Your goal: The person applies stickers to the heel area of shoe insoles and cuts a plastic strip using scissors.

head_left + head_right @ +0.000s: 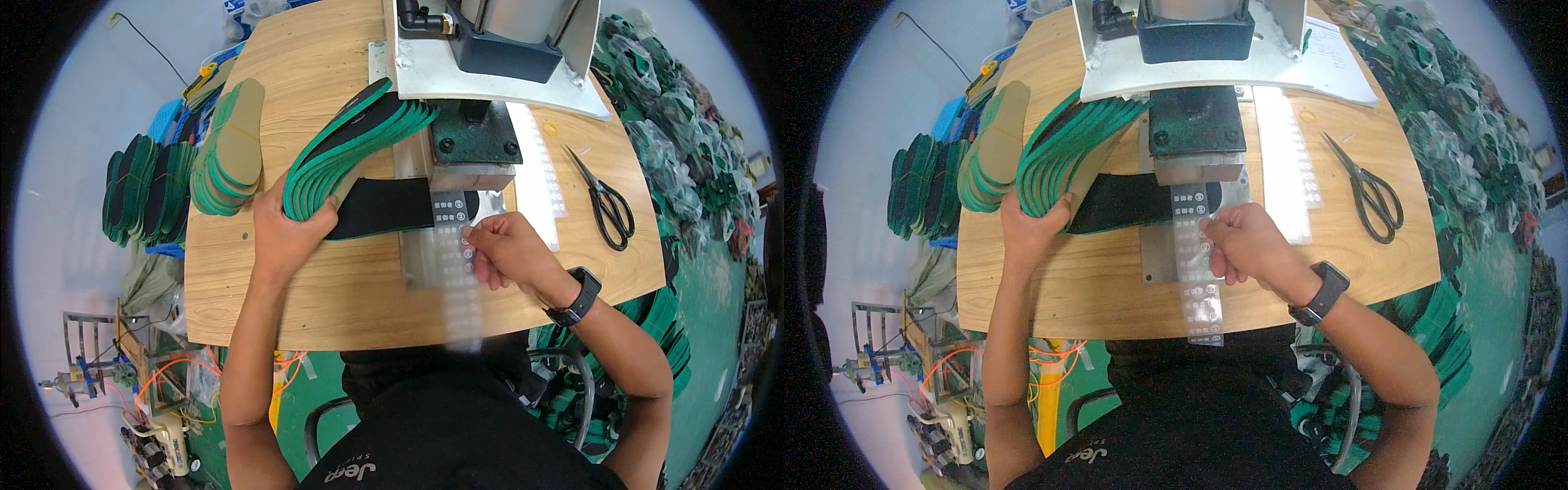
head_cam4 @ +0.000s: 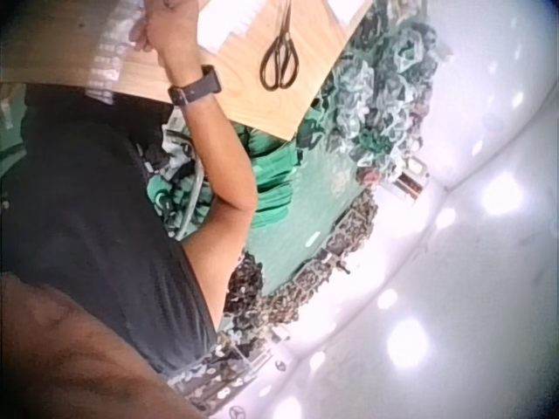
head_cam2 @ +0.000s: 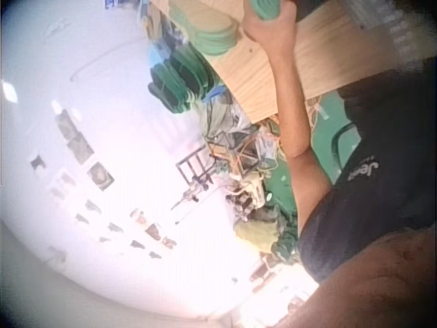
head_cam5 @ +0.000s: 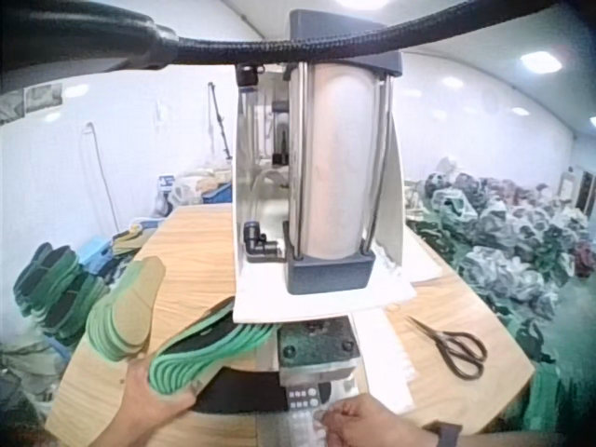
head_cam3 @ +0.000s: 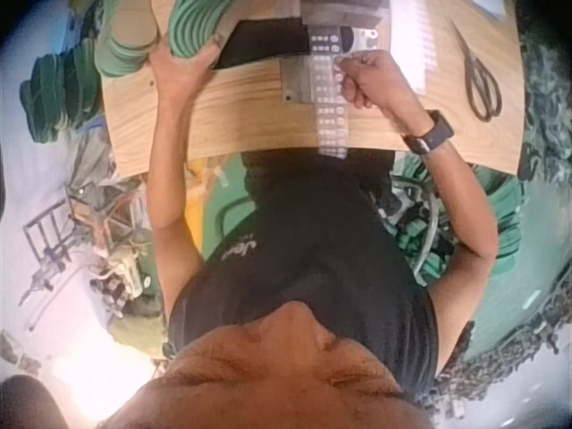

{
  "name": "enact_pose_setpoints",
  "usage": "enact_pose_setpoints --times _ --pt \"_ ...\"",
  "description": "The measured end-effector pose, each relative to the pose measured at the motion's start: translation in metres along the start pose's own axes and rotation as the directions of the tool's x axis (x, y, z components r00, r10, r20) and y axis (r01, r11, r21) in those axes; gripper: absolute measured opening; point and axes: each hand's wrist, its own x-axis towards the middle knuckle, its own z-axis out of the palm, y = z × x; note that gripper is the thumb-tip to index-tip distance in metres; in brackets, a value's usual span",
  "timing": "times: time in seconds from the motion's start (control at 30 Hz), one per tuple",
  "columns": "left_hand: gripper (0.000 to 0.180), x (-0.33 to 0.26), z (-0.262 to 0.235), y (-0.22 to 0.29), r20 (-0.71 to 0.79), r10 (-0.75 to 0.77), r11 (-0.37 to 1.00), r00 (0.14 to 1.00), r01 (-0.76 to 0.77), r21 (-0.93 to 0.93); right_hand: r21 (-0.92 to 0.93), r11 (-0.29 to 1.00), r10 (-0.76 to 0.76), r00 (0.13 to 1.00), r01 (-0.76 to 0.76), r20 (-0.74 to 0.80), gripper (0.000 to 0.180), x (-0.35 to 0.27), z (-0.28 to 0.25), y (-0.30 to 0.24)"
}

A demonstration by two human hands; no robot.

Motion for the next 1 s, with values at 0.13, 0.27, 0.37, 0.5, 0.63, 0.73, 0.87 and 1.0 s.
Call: enact_pose_setpoints --times 0.13,0.27,0.37,0.5,0.63,0.73,0.87,1.0 --pt "0.033 -0.0014 0.0002 -0.0016 0.004 0.022 1.0 1.0 -0.022 -0.003 -0.031 1.0 -0.003 1.0 0.002 -0.023 0.034 0.0005 -0.0009 -0.0016" --pt "0.034 -0.0009 -0.0002 -0.0013 0.013 0.072 0.997 0.997 -0.073 0.033 0.033 0.999 -0.006 0.998 0.008 -0.059 0.034 0.0015 0.0013 0.0037" --pt "0.034 -0.0004 -0.001 -0.0009 0.013 0.082 0.995 0.997 -0.083 0.049 0.036 0.999 0.002 0.999 0.0 -0.046 0.033 0.001 0.0004 0.0055" --pt "0.033 -0.0009 -0.0006 0.0026 0.008 0.053 0.997 0.999 -0.053 0.052 0.054 0.999 0.003 0.999 0.0 -0.046 0.034 -0.0011 0.0014 0.0054" --pt "0.034 -0.0016 0.0005 0.0005 -0.012 0.056 0.998 0.998 -0.056 0.006 0.029 1.0 0.001 0.999 0.0 -0.054 0.034 -0.0025 0.0022 0.0019" --pt "0.035 -0.0013 0.001 -0.0011 -0.023 0.077 0.997 0.997 -0.077 -0.001 0.035 0.999 -0.006 0.998 0.008 -0.057 0.035 -0.0029 0.0027 0.0028" --pt "0.037 -0.0015 -0.0006 -0.0026 0.001 0.025 1.0 1.0 -0.025 0.01 0.022 1.0 -0.008 0.998 0.01 -0.06 0.037 -0.0027 0.0033 0.0042" --pt "0.038 -0.0016 -0.0006 -0.0041 -0.002 0.085 0.996 0.996 -0.085 0.033 -0.011 1.0 -0.028 0.996 0.027 -0.081 0.039 -0.0019 0.0048 0.0044"
